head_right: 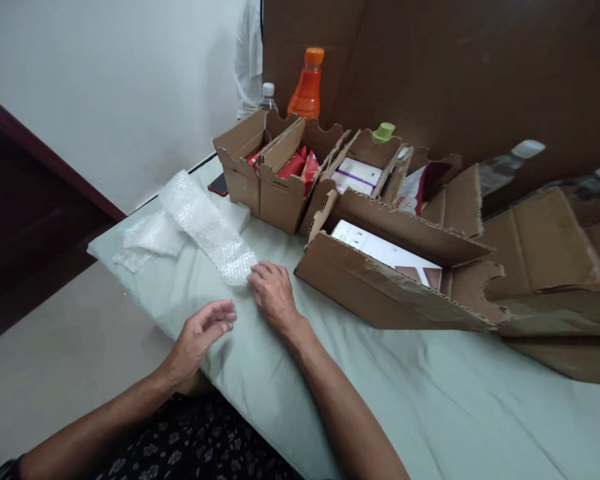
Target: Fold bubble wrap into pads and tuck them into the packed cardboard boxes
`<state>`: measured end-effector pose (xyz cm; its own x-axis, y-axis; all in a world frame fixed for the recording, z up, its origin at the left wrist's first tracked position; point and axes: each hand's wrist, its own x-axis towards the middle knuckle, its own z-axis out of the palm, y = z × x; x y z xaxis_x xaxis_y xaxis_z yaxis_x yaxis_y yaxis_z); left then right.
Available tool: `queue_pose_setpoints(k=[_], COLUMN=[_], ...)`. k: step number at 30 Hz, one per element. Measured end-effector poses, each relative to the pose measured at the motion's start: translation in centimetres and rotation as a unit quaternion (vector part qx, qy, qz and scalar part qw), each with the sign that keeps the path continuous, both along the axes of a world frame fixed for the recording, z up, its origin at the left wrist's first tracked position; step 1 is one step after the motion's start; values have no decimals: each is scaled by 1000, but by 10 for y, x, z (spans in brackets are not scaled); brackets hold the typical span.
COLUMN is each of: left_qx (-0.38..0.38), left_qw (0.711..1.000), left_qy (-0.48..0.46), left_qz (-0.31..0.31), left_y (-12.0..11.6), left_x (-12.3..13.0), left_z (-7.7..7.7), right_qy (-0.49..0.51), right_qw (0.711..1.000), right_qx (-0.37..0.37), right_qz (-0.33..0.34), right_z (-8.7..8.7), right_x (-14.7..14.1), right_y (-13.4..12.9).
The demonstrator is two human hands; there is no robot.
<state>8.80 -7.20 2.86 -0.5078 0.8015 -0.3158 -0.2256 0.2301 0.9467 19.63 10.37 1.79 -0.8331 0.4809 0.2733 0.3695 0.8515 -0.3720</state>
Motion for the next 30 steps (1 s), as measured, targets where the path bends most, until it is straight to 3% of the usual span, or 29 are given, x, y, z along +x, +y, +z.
queue_pose_setpoints(k=[3, 6, 9, 13, 18, 22, 26, 30], left_qx=[-5, 21, 11, -21, -53, -57, -44, -42], left_qw=[983, 967, 967, 980, 988, 990, 994, 996], left_qy=[-178, -253, -253, -197, -135, -111, -100, -75], left_qz=[32, 18, 12, -30, -61, -61, -21, -9], left_y=[4, 11, 20, 29, 32, 33, 34, 31], left_x=[-6, -7, 1, 26, 53, 55, 47, 39], left_z=[7, 10, 9, 5, 3, 5, 6, 5], right_qy=[83, 109, 112, 171, 303, 398, 447, 441], right_qw=[993, 975, 945, 880, 759, 657, 619, 615], right_qx=[-80, -195, -286, -334, -396, -449, -431, -424], right_qz=[6, -17, -114, -292, -418, -457, -482, -497], right_z=[13, 33, 45, 30, -3, -11, -11, -9], right_x=[44, 114, 182, 244, 260, 251, 253, 263], right_y=[-24, -58, -94, -141, -181, -181, -173, -178])
